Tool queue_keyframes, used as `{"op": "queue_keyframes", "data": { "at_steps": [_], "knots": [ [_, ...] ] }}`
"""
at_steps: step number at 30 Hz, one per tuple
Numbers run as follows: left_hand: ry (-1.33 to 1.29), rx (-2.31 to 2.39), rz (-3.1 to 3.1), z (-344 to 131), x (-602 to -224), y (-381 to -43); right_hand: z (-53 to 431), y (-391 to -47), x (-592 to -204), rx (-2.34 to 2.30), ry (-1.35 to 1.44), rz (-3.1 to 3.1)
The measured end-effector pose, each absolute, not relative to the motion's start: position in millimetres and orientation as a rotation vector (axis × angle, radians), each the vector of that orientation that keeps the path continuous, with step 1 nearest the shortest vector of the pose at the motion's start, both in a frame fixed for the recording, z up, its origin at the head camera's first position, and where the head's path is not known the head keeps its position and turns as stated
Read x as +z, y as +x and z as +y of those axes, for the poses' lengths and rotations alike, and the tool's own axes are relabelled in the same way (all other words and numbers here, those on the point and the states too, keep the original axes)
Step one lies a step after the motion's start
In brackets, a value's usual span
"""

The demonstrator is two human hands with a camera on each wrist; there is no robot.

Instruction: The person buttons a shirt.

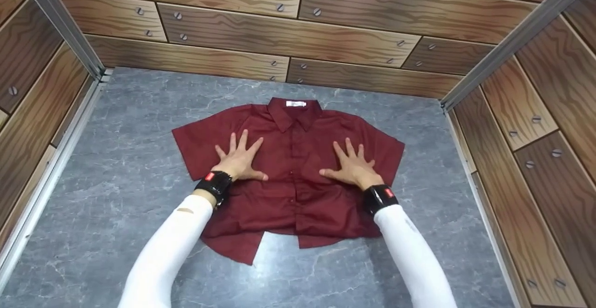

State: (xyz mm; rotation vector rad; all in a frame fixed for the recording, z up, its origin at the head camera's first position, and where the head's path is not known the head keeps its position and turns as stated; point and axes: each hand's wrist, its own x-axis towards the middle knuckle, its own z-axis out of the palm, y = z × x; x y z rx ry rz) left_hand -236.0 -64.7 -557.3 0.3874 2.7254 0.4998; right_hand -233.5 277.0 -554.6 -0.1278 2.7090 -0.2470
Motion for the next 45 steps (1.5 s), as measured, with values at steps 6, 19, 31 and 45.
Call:
{"op": "queue_keyframes", "data": {
  "at_steps": [6,19,31,45],
  "knots": [
    [0.356,0.407,2.665,-66.0,-555.0,-224.8,278.8,-216.7,-554.0,-0.206,-0.104,2.687],
    [0.388,0.323,2.720,-70.7,-555.9,-182.1,273.5,-180.7,-560.4,-0.150,-0.100,2.678],
    [0.488,0.141,2.845,-61.1,-538.8,-165.6,268.4,-175.2,-526.1,0.001,-0.152,2.561],
    [0.939,0.603,3.039,-1.4,-536.7,-262.2,205.4,-242.9,-536.6,-0.359,-0.484,3.136]
  ]
}}
